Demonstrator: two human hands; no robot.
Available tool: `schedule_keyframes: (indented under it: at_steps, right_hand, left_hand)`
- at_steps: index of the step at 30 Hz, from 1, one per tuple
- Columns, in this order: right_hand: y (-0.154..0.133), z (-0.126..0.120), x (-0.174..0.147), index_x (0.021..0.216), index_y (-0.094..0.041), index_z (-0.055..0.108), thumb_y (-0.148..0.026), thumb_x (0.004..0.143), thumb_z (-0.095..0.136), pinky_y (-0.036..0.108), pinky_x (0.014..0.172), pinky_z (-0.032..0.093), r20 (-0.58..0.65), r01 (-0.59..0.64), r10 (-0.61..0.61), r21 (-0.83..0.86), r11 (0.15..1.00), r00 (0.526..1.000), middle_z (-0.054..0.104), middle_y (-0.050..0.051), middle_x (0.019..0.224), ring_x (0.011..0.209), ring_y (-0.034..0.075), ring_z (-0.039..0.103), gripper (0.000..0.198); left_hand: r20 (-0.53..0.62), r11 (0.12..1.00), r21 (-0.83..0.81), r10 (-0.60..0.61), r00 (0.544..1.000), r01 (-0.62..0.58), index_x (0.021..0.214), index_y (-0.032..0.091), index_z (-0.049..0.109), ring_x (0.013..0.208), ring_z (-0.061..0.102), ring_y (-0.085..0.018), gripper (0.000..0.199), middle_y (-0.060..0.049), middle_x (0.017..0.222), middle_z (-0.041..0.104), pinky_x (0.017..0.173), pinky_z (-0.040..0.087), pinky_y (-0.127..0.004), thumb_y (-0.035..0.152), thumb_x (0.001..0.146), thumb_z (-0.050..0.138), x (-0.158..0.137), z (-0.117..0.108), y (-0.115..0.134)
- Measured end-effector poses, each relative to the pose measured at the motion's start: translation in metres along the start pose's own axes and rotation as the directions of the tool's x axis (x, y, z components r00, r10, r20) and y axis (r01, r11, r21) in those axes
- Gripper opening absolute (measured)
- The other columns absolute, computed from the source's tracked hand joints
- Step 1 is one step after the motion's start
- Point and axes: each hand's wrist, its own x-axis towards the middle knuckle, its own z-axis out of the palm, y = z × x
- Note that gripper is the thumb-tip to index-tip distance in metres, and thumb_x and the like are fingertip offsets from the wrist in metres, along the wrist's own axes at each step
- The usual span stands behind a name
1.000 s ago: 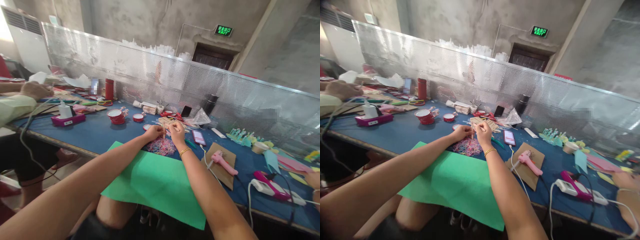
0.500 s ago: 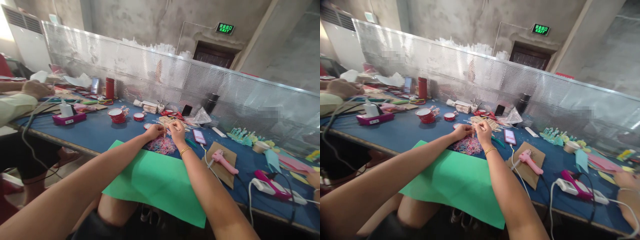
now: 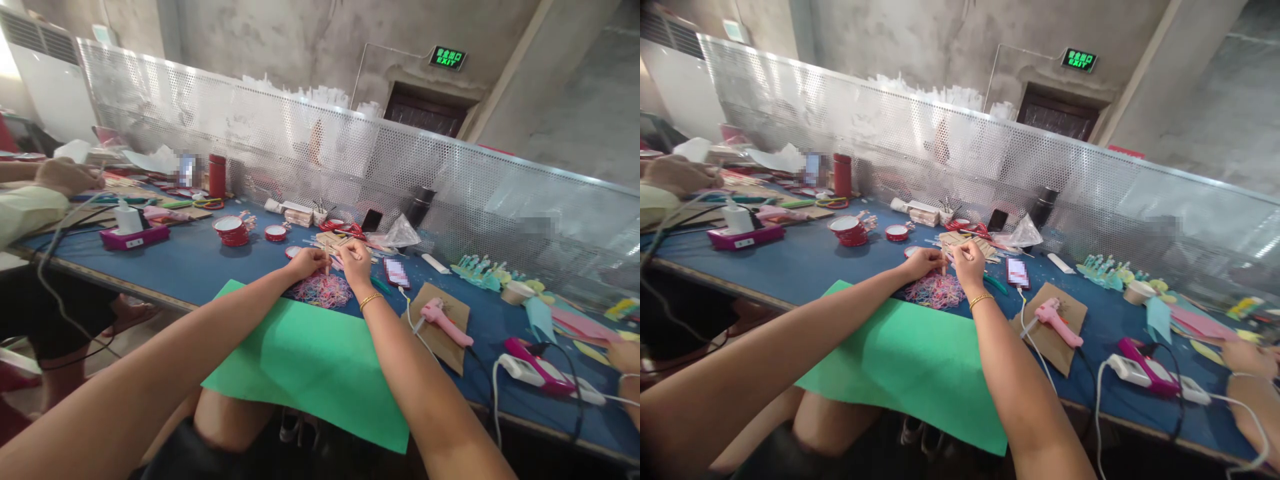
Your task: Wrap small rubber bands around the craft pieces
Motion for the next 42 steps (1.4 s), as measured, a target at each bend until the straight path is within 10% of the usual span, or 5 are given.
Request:
schedule_keyframes:
  at_steps: [42]
  right_hand:
    - [0.005, 0.0, 0.002, 0.066, -0.022, 0.053, -0.035, 0.075, 0.062, 0.026, 0.064, 0.047, 0.022, -0.028, 0.027, 0.05, 0.998, 0.999, 0.064, -0.002, 0.066, 0.068, 0.016, 0.062, 0.018]
  left_hand:
    - [-0.005, 1.0, -0.008, -0.018, 1.0, 0.018, 0.07, 0.014, 0.067, 0.055, 0.059, -0.012, 0.026, 0.001, 0.062, 0.068, 0.057, 0.045, -0.023, 0.038, 0.071, 0.078, -0.002, 0.001, 0.006]
